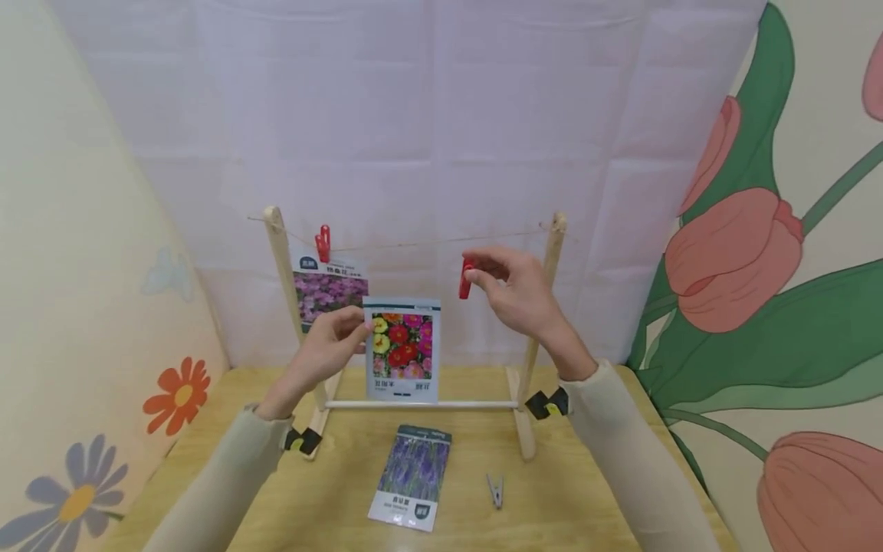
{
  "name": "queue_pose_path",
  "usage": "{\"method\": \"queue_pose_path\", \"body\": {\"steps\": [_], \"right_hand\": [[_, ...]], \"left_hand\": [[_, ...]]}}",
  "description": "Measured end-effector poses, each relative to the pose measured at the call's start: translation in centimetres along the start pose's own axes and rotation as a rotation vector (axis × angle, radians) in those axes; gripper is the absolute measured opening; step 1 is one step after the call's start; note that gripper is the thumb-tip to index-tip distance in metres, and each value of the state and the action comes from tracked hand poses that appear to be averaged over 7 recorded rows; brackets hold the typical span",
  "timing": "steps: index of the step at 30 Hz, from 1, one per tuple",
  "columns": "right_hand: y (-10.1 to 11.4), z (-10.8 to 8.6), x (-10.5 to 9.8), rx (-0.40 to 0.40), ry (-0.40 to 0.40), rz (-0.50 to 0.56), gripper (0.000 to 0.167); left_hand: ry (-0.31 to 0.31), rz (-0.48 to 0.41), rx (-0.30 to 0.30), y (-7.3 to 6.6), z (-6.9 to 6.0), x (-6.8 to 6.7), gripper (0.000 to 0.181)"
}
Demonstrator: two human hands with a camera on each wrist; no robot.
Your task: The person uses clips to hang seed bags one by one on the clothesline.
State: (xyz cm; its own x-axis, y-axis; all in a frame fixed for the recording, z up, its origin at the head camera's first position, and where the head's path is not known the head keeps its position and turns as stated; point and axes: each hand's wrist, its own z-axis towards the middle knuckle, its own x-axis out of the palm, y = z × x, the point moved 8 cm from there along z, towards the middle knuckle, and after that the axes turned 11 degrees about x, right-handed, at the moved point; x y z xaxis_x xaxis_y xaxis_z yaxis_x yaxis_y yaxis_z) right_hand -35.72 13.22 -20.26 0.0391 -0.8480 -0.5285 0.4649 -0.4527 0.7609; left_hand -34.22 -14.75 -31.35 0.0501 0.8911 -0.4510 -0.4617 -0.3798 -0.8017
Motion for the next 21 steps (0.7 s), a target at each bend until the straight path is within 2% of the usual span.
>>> {"method": "queue_pose_path", "body": {"steps": [7, 21], "right_hand": [[1.6, 1.0, 0.8, -0.029, 0.006, 0.02, 0.031], [3.1, 2.4, 0.1, -0.083, -0.056, -0.021, 0.025]], "left_hand": [[-0.019, 0.012, 0.012, -0.7, -0.3, -0.6, 0.017], [-0.048, -0.008, 0.031, -1.6, 1.1, -0.3, 0.017]]}}
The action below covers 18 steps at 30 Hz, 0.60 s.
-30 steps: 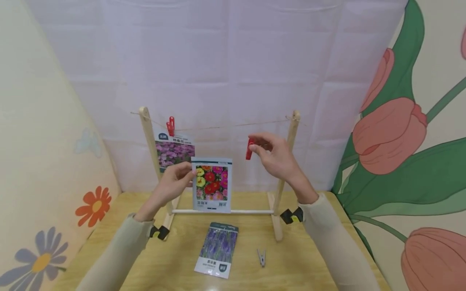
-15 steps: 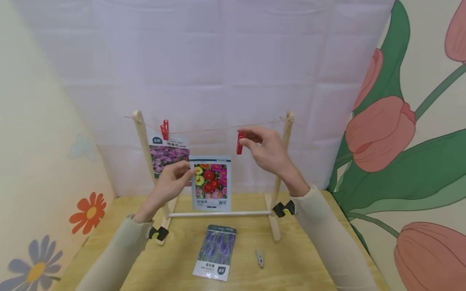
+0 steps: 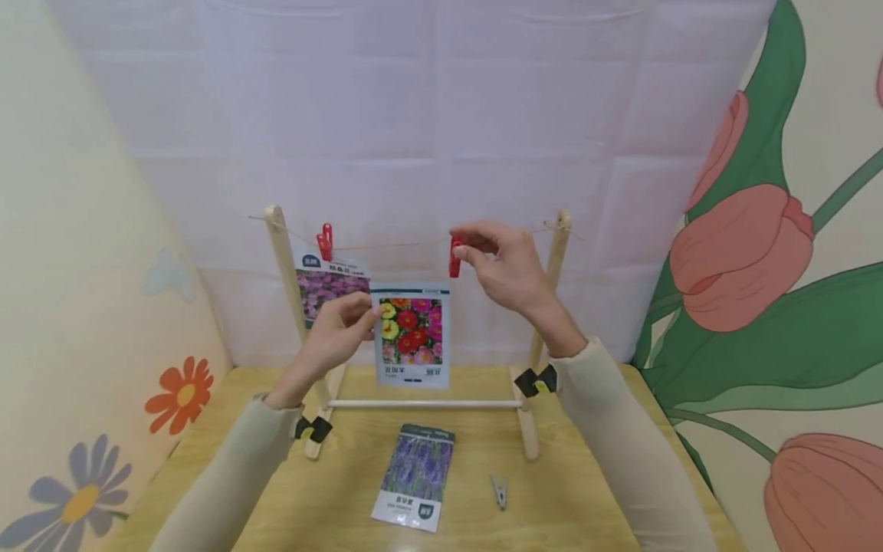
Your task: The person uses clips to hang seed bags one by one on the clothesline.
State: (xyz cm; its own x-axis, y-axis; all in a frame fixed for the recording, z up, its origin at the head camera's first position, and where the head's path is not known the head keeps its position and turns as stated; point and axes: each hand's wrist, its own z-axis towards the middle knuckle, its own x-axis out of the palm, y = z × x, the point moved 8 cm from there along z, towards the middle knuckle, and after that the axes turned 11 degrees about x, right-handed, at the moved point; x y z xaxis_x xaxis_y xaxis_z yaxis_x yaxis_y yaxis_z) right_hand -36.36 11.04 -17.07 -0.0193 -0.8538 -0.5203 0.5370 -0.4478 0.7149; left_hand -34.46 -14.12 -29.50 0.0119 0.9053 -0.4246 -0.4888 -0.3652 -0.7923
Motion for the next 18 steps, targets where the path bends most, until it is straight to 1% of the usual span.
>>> {"method": "queue_pose_path", "body": {"steps": [3, 10, 15, 18], "right_hand": [[0.5, 0.4, 0.0, -0.006, -0.008, -0.016, 0.024], [1.3, 1.1, 0.0, -0.027, -0.006, -0.031, 0.022], [1.5, 1.8, -0.1, -0.016, -0.02, -0.03, 0.02], [1.7, 2.1, 0.1, -0.013, -0.022, -0.028, 0.019]], "left_hand": [[-0.014, 0.005, -0.001, 0.0, 0.2, -0.1, 0.017], [-0.006, 0.012, -0.025, 0.2, 0.8, 0.1, 0.017], [-0.006, 0.014, -0.019, 0.2, 1.4, 0.1, 0.018], [-0.007, 0.016, -0.025, 0.1, 1.5, 0.1, 0.018]]}}
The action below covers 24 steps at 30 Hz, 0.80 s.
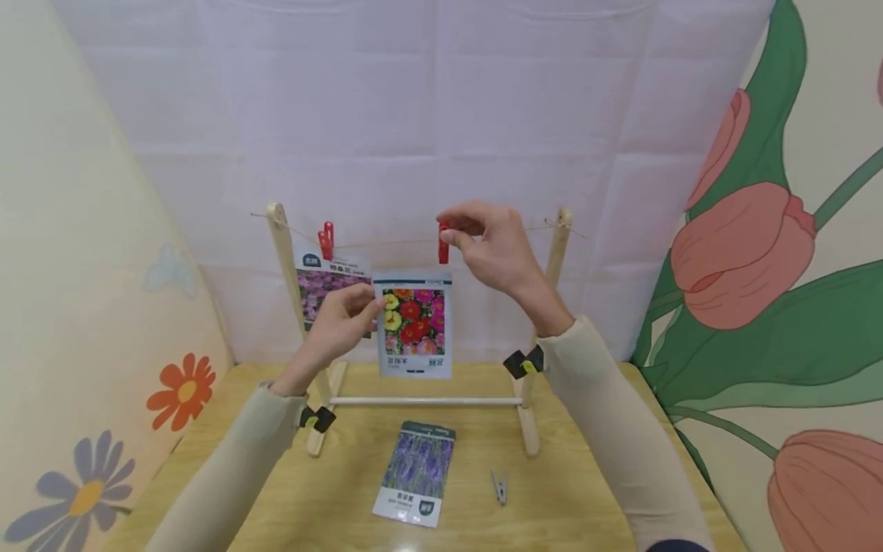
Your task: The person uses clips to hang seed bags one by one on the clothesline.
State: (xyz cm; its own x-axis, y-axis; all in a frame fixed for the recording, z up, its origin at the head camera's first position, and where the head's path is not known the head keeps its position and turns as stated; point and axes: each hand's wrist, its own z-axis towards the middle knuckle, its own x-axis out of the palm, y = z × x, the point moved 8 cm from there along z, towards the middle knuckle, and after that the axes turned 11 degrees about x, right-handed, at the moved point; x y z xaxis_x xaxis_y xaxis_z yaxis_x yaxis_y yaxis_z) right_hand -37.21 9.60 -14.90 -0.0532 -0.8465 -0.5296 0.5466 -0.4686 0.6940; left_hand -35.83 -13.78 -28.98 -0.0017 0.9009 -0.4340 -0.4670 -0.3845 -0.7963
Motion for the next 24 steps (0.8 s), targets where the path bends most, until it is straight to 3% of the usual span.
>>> {"method": "queue_pose_path", "body": {"steps": [10, 16, 24], "right_hand": [[0.1, 1.2, 0.8, 0.02, 0.016, 0.041, 0.015], [0.7, 1.5, 0.8, -0.02, 0.03, 0.02, 0.011], [1.2, 2.0, 0.6, -0.065, 0.005, 0.008, 0.009]], "left_hand": [[-0.01, -0.008, -0.009, -0.2, 0.3, -0.1, 0.018], [-0.043, -0.017, 0.006, -0.3, 0.8, 0.0, 0.02], [-0.037, 0.001, 0.03, -0.8, 1.3, 0.0, 0.023]]}}
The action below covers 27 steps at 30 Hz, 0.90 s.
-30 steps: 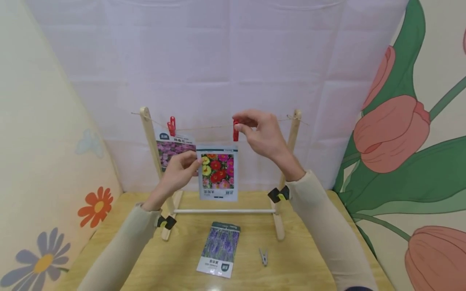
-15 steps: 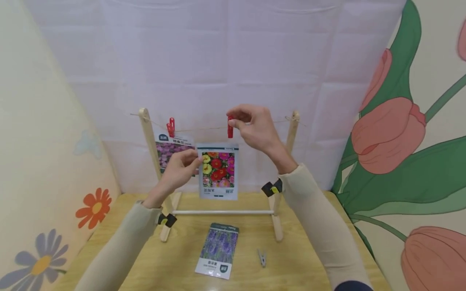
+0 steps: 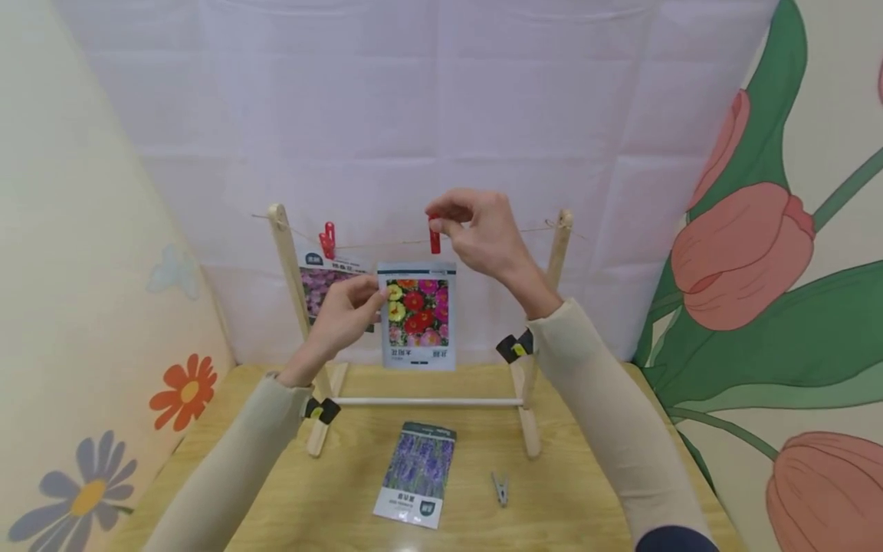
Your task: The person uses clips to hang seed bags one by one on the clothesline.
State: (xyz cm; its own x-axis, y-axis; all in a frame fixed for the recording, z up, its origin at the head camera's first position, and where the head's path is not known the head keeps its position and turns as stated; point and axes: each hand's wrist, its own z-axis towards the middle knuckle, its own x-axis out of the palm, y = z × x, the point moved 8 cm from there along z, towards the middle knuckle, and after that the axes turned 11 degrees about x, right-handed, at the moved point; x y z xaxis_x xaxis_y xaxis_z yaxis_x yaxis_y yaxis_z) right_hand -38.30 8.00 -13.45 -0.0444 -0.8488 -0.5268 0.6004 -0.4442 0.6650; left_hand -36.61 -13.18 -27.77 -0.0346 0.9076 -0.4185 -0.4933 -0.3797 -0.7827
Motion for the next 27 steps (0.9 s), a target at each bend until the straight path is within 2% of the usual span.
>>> {"method": "queue_pose_path", "body": {"steps": [6, 12, 17, 27], "right_hand": [[0.1, 0.7, 0.1, 0.011, -0.001, -0.019, 0.01], [0.3, 1.4, 0.3, -0.016, -0.018, -0.031, 0.008], [0.3, 1.6, 0.4, -0.028, -0.025, -0.018, 0.007], [-0.4, 2.2, 1.2, 0.007, -0.003, -0.015, 0.008]], "left_hand": [[-0.005, 0.022, 0.038, -0.7, 0.2, -0.3, 0.021], [-0.015, 0.026, 0.071, -1.4, 0.3, -0.6, 0.021], [-0.015, 0.011, 0.066, -1.6, 0.7, -0.5, 0.021], [-0.022, 0.017, 0.054, -1.4, 1.0, -0.4, 0.022]]}}
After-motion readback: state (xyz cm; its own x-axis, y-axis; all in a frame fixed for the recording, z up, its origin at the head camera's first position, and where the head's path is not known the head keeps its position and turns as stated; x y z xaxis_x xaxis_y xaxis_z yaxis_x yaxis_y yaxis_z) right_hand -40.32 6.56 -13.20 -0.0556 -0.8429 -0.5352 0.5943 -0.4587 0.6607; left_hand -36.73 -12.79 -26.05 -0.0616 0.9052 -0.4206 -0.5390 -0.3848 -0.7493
